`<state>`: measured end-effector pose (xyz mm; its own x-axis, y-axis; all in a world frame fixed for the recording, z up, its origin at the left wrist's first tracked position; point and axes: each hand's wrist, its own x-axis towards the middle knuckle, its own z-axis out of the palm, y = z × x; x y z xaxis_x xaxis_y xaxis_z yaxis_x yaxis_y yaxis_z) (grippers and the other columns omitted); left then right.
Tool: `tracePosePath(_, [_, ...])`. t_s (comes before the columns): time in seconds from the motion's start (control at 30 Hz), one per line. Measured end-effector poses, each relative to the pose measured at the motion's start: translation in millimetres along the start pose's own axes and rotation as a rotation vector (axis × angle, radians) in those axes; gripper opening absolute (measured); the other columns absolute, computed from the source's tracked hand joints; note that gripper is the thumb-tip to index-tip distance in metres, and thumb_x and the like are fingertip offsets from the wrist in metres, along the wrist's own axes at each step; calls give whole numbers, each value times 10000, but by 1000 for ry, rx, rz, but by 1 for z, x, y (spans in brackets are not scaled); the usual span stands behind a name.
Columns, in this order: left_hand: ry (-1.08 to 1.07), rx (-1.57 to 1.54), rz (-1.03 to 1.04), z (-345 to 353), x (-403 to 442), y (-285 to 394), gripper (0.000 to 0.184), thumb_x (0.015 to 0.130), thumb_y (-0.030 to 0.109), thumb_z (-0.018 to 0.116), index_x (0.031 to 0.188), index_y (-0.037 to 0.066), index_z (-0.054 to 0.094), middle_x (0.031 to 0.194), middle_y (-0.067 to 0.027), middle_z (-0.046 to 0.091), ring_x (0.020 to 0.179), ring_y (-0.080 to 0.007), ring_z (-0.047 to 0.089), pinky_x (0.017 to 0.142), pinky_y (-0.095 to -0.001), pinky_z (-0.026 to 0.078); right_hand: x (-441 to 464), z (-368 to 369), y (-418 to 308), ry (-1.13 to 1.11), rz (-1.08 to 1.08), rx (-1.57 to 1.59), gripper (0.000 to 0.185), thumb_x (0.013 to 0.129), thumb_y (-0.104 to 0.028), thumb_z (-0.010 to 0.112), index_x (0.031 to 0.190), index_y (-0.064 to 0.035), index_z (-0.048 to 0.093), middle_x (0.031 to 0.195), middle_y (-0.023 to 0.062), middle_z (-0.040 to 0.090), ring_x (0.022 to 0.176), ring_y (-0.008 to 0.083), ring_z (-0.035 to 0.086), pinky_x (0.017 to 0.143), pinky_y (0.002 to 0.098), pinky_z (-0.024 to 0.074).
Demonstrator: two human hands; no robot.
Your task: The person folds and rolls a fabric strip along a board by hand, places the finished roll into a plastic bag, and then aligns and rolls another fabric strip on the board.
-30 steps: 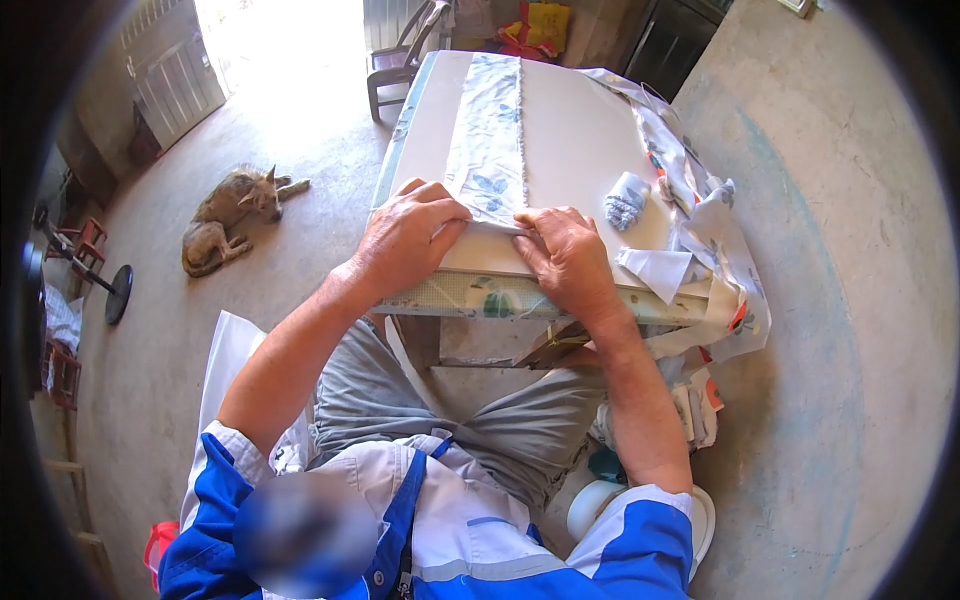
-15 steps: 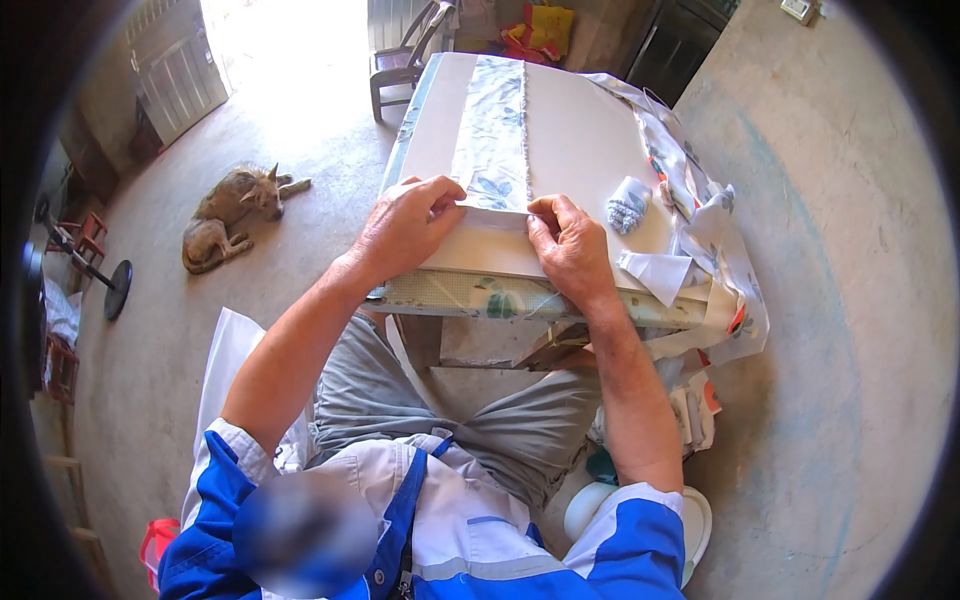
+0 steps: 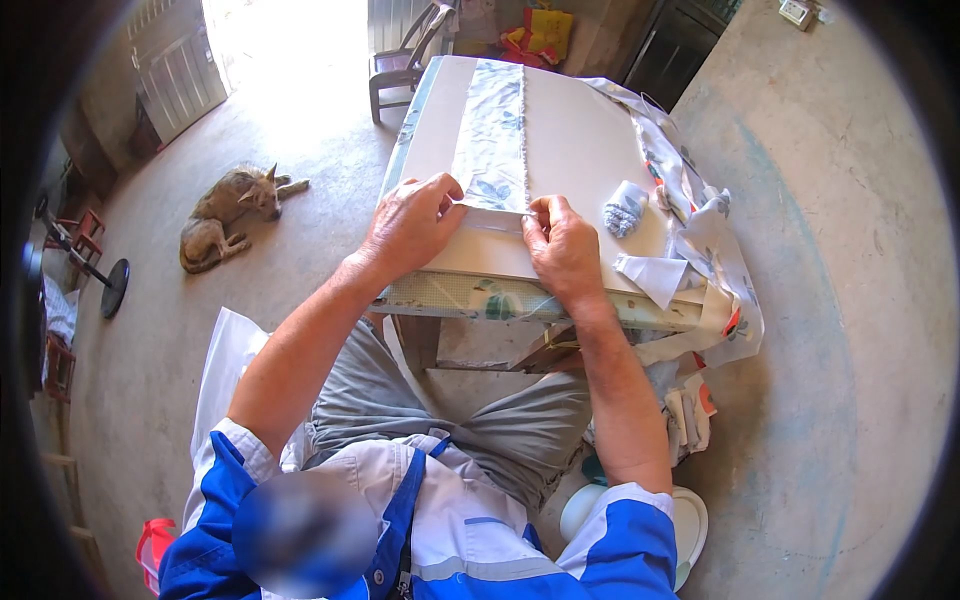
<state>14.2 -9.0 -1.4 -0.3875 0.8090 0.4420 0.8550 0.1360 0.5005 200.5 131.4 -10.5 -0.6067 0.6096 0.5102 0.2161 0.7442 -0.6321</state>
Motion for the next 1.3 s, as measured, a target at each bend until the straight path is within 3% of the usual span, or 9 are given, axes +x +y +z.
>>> tracePosePath(0.43, [-20,85,-28,3,4,2,255,968,268,643,1108,60,690,972,-140,757,1048,-339,697,948,-473,519,1,5,-1,38,-51,-135,169,961,-132,710,1061,-7,655,896,180,735,803,373,720,741,458,567])
tracePosePath(0.7, [-28,140,-56,7,4,6,243,957,268,633,1105,81,682,1088,-162,737,1111,-362,668,962,-491,519,3,5,-3,0,-42,-212,209,942,-125,730,1082,-2,637,926,205,714,832,397,710,766,474,563])
tracePosePath(0.9, [-7,82,-12,2,-1,9,162,970,237,630,1069,118,676,1100,-149,682,1128,-366,646,952,-503,515,-1,6,-9,39,-27,-382,255,941,-118,742,1142,-2,634,1142,211,678,928,372,701,820,444,562])
tracePosePath(1.0, [-36,84,-3,-1,1,10,153,969,191,628,1062,88,692,1100,-171,679,1108,-375,650,945,-504,525,-1,1,-17,16,-68,-500,267,944,-122,727,1165,-1,639,1241,216,651,1077,372,663,944,454,518])
tracePosePath(1.1, [-19,102,-11,-1,2,11,158,966,177,629,1057,70,701,1106,-180,681,1103,-376,650,949,-500,527,-8,4,-33,36,-354,-498,304,953,-149,705,1210,1,639,1278,208,651,1205,360,614,1058,486,444])
tracePosePath(1.13, [-12,111,-15,1,1,12,159,966,180,630,1054,69,702,1108,-178,680,1106,-374,648,952,-498,526,-13,9,-38,-26,-379,-504,453,981,-242,680,1334,39,636,1403,213,615,1311,367,574,1110,516,394])
tracePosePath(1.23, [51,111,9,11,2,3,159,973,233,628,1029,106,706,1077,-146,674,1118,-368,640,950,-490,521,-23,28,-42,-138,-470,-488,597,1021,-356,627,1437,68,560,1529,238,531,1438,393,479,1187,542,327])
tracePosePath(1.3, [30,125,13,11,2,1,167,969,242,645,1021,96,707,1084,-147,683,1119,-370,641,955,-491,521,-28,30,-44,-230,-379,-497,690,1034,-440,589,1484,76,507,1560,257,495,1489,398,421,1225,544,281])
